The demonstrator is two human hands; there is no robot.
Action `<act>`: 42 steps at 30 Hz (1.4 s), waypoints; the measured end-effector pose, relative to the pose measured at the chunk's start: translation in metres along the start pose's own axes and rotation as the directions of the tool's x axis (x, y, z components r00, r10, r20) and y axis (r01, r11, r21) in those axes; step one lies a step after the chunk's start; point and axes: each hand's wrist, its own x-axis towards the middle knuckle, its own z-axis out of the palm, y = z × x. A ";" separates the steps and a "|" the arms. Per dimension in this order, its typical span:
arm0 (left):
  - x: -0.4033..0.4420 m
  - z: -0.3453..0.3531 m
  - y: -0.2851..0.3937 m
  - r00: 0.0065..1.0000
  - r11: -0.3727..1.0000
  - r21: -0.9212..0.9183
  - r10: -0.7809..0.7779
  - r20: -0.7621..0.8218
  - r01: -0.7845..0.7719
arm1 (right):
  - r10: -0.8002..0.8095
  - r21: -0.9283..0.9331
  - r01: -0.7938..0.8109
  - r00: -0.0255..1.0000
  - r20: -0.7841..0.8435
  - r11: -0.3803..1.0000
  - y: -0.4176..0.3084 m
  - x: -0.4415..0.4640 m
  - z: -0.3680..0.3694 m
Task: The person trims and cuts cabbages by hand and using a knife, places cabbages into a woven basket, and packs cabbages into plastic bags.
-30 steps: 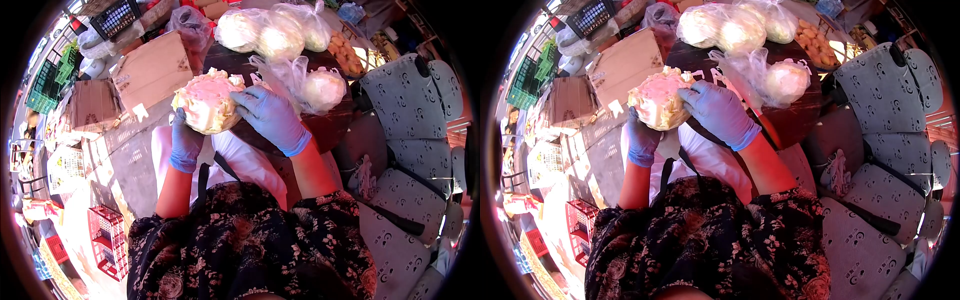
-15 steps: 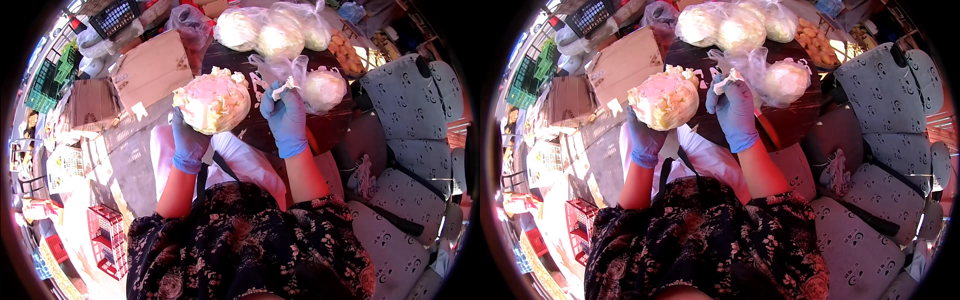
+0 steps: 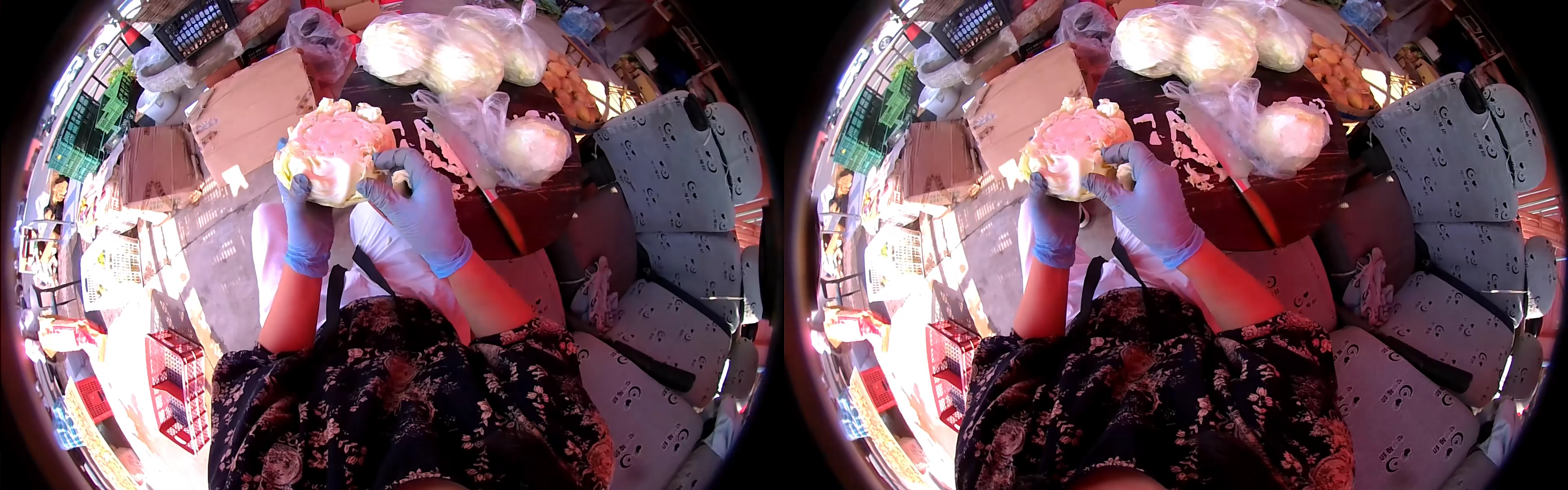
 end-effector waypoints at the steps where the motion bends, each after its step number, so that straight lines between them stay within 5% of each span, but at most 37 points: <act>1: -0.001 0.002 -0.001 0.999 0.998 0.038 0.044 0.004 -0.044 | -0.069 -0.082 0.061 0.993 -0.098 0.995 0.001 0.000 0.007; 6: -0.007 0.005 -0.003 0.979 0.967 0.150 0.203 0.029 -0.205 | -0.109 -0.068 0.099 0.981 -0.163 0.993 0.015 -0.002 0.018; 12: -0.014 0.002 -0.013 1.000 1.000 -0.007 0.007 0.027 -0.007 | -0.266 -0.047 0.261 0.947 -0.180 0.964 0.021 -0.004 0.018; 15: -0.017 0.021 -0.007 0.998 0.995 -0.077 -0.056 0.012 0.057 | -0.274 0.087 0.290 0.948 -0.161 0.953 0.025 -0.008 0.018; 16: -0.017 0.026 -0.004 0.997 0.992 -0.104 -0.075 0.013 0.076 | -0.167 0.341 0.219 0.970 -0.176 0.914 0.025 -0.008 0.018; 19: -0.017 0.028 -0.001 0.988 0.969 -0.196 -0.151 -0.001 0.148 | 0.086 0.901 0.035 0.993 -0.080 0.432 0.014 -0.003 0.013; 22: -0.015 0.033 0.004 0.960 0.893 -0.354 -0.269 0.076 0.278 | -0.057 0.998 -0.052 0.997 0.054 0.043 0.024 0.018 -0.006; 24: -0.014 0.038 0.010 0.929 0.829 -0.422 -0.342 0.139 0.368 | 0.157 0.990 -0.005 0.987 -0.017 0.139 0.017 0.021 -0.015; 26: -0.016 0.040 0.015 0.892 0.750 -0.484 -0.407 0.198 0.450 | 0.127 0.981 -0.047 0.992 0.023 0.186 0.025 0.022 -0.026; 29: -0.013 0.040 0.016 0.879 0.725 -0.499 -0.422 0.222 0.475 | 0.289 0.986 -0.040 0.957 -0.008 0.159 0.007 0.020 -0.034; 32: -0.014 0.040 0.013 0.877 0.720 -0.503 -0.415 0.241 0.479 | 0.033 0.995 -0.074 0.997 0.076 -0.062 0.046 0.018 -0.041; 33: -0.014 0.039 0.011 0.882 0.723 -0.507 -0.412 0.228 0.469 | 0.242 0.994 -0.043 0.970 0.018 0.098 0.029 0.019 -0.039; 36: -0.012 0.040 0.008 0.898 0.780 -0.446 -0.395 0.192 0.438 | 0.114 0.980 -0.132 0.987 0.116 0.147 0.022 0.018 -0.052; 37: -0.014 0.039 0.007 0.903 0.803 -0.414 -0.390 0.177 0.428 | 0.200 0.969 -0.158 0.973 0.119 0.191 0.020 0.019 -0.054; 40: -0.010 0.039 0.009 0.916 0.803 -0.442 -0.369 0.156 0.399 | 0.115 0.933 -0.355 0.930 0.348 0.050 0.009 0.020 -0.080; 41: -0.006 0.036 0.011 0.918 0.803 -0.445 -0.359 0.170 0.396 | 0.052 0.949 -0.298 0.954 0.294 0.106 0.004 0.018 -0.085; 42: -0.001 0.024 0.009 0.913 0.801 -0.439 -0.372 0.168 0.407 | 0.122 0.897 -0.239 0.971 0.208 0.372 -0.004 0.014 -0.084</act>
